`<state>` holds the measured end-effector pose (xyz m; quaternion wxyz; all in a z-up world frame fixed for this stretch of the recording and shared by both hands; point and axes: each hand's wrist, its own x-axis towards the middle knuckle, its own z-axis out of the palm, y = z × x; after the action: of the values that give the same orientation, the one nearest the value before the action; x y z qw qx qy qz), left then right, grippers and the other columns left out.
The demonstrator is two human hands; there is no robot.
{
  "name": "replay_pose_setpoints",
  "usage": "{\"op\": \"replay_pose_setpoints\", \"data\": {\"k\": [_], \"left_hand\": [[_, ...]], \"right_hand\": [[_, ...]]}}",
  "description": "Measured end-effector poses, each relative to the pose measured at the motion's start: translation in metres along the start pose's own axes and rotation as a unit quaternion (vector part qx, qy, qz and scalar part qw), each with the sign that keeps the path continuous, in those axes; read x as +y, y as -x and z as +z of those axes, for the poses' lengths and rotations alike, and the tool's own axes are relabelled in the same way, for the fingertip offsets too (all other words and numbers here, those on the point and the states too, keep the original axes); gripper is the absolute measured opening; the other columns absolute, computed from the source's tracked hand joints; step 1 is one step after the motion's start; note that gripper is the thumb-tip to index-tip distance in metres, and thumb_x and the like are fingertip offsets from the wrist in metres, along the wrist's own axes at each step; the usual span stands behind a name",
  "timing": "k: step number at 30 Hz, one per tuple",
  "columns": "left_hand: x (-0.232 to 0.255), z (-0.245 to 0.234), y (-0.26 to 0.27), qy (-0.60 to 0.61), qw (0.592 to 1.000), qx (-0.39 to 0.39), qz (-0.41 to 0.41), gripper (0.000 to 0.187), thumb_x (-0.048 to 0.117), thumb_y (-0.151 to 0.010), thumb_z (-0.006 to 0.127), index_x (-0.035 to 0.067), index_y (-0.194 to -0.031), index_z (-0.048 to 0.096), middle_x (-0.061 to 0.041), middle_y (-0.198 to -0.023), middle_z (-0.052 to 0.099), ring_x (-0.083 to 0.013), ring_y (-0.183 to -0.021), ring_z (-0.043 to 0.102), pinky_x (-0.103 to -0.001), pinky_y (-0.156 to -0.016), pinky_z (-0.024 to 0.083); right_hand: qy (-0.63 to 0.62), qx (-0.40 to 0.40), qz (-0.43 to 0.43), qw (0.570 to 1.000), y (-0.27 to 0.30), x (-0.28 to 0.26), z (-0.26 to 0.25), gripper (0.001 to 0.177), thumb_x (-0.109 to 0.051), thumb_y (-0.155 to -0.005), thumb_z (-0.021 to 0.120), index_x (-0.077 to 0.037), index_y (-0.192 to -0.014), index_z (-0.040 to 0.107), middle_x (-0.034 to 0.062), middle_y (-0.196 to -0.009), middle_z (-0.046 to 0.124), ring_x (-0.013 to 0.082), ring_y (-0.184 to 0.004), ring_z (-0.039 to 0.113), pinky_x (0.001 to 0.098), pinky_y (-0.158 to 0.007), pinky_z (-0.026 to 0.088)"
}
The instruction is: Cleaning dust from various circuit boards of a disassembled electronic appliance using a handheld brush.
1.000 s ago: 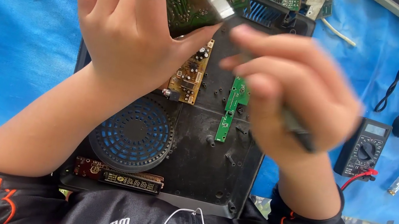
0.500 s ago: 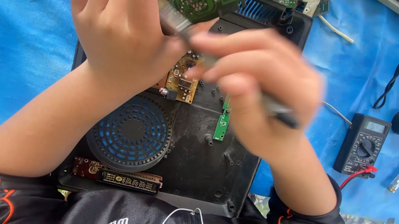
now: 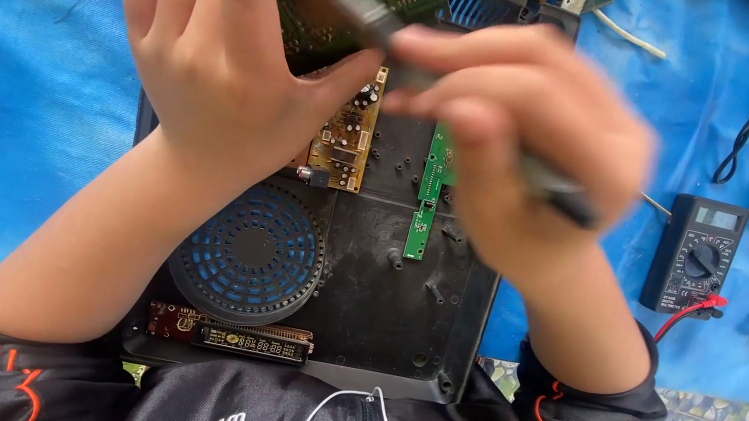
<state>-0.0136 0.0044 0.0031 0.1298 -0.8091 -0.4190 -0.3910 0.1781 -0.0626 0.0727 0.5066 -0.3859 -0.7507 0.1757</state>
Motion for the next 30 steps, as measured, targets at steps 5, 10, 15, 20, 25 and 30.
{"op": "replay_pose_setpoints", "data": {"k": [5, 10, 15, 20, 25, 30], "left_hand": [[-0.002, 0.003, 0.001, 0.002, 1.000, 0.007, -0.002, 0.082, 0.061, -0.107, 0.097, 0.000, -0.140, 0.053, -0.009, -0.126, 0.070, -0.0303, -0.109, 0.069, -0.044, -0.092, 0.049], [-0.001, 0.004, 0.001, -0.010, 1.000, -0.007, -0.003, 0.073, 0.063, -0.112, 0.068, -0.001, -0.144, 0.051, -0.004, -0.136, 0.071, -0.0266, -0.108, 0.074, -0.042, -0.091, 0.049], [-0.001, 0.003, -0.003, -0.018, 1.000, 0.011, 0.012, 0.071, 0.060, -0.109, 0.080, -0.001, -0.137, 0.058, -0.005, -0.132, 0.070, -0.0263, -0.105, 0.075, -0.041, -0.090, 0.048], [0.000, 0.004, -0.003, -0.042, 0.999, 0.010, 0.017, 0.071, 0.064, -0.111, 0.050, -0.001, -0.137, 0.061, -0.008, -0.133, 0.071, -0.0282, -0.104, 0.076, -0.040, -0.089, 0.048], [-0.002, 0.007, 0.003, -0.044, 0.999, -0.004, 0.015, 0.078, 0.069, -0.111, 0.064, 0.000, -0.145, 0.055, -0.006, -0.144, 0.067, -0.0270, -0.111, 0.076, -0.040, -0.093, 0.049], [0.001, 0.005, -0.001, -0.043, 0.999, 0.015, 0.021, 0.074, 0.067, -0.111, 0.059, 0.000, -0.143, 0.057, -0.007, -0.138, 0.071, -0.0253, -0.106, 0.076, -0.038, -0.091, 0.049]], "right_hand": [[0.045, 0.112, 0.007, 0.993, 0.003, 0.000, -0.003, 0.052, -0.031, -0.117, 0.037, 0.009, -0.090, 0.055, 0.0328, -0.106, 0.066, 0.0409, -0.072, 0.081, 0.0363, -0.060, 0.051], [0.051, 0.036, -0.043, 0.997, 0.003, 0.003, 0.001, 0.045, -0.018, -0.111, 0.040, 0.011, -0.086, 0.064, 0.0338, -0.104, 0.069, 0.0327, -0.070, 0.077, 0.0376, -0.068, 0.062], [0.041, 0.092, -0.011, 0.995, 0.004, 0.011, -0.002, 0.052, -0.030, -0.116, 0.036, 0.008, -0.086, 0.057, 0.0349, -0.106, 0.067, 0.0374, -0.069, 0.079, 0.0367, -0.064, 0.055], [0.016, 0.034, -0.012, 0.999, 0.002, 0.009, 0.005, 0.046, -0.023, -0.110, 0.040, 0.009, -0.086, 0.062, 0.0321, -0.107, 0.068, 0.0325, -0.074, 0.079, 0.0352, -0.069, 0.061], [0.028, 0.105, -0.020, 0.994, 0.005, 0.013, 0.005, 0.052, -0.032, -0.115, 0.034, 0.003, -0.085, 0.058, 0.0323, -0.103, 0.068, 0.0338, -0.067, 0.078, 0.0357, -0.063, 0.058], [0.032, 0.100, -0.029, 0.994, 0.004, 0.016, 0.008, 0.044, -0.024, -0.112, 0.041, 0.008, -0.087, 0.059, 0.0319, -0.105, 0.067, 0.0358, -0.074, 0.079, 0.0379, -0.069, 0.061]]}}
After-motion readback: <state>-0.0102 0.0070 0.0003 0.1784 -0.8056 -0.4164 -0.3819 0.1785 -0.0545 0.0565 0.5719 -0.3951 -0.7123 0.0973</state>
